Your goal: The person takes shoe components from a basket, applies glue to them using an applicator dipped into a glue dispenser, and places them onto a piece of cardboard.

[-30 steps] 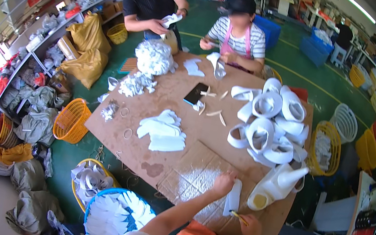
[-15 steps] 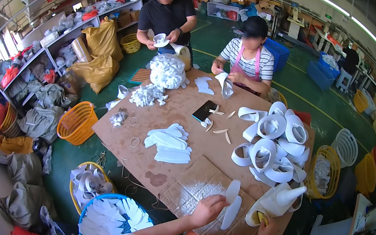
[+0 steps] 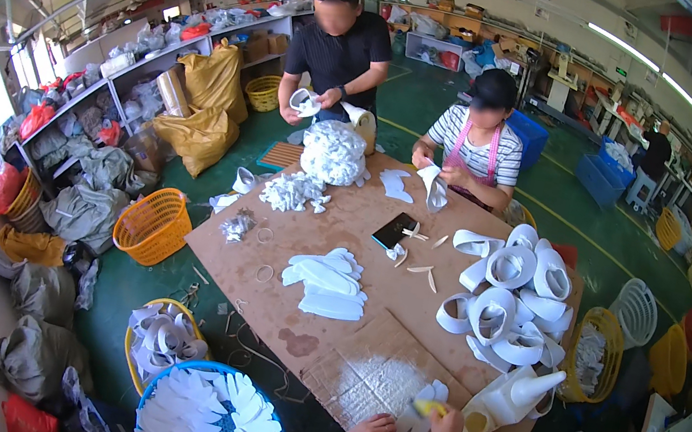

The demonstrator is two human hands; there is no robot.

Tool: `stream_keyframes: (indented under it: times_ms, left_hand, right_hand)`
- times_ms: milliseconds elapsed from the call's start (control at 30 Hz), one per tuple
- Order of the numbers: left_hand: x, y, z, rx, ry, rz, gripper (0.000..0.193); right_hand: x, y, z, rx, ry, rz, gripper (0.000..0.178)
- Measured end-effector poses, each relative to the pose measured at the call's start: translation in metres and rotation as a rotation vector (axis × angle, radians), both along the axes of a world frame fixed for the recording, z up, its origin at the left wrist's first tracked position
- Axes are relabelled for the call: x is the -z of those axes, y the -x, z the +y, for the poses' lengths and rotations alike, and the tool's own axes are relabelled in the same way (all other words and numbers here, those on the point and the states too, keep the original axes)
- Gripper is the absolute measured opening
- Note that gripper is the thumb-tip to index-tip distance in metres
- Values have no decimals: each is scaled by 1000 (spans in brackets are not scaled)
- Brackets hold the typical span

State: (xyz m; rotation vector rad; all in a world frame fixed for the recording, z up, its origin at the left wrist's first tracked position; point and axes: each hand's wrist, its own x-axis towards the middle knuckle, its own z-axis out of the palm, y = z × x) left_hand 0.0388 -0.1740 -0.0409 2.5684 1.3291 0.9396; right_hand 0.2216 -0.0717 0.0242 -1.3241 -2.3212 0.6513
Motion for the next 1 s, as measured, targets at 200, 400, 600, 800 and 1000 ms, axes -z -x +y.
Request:
stream_keyframes:
  times_ms: [200, 400, 600, 800, 1000]
  left_hand:
    - [8, 1, 0, -44, -6, -20, 26]
    - [4, -3, 1, -320, 84, -39, 31]
    - [3, -2, 4, -334, 56, -24, 33]
    - [-12, -6, 0, -410, 192, -48, 34]
    - [-23, -2, 13, -68, 292, -191, 23]
  right_hand:
    - [-9, 16, 19, 27, -146, 158, 13]
    - [-15, -14, -19, -364, 330, 227, 14]
    - [-18, 17, 4, 39, -175, 186, 15]
    - [-9, -18, -21, 147, 114, 64, 14]
    - [-18, -14, -36, 149, -79, -122, 11]
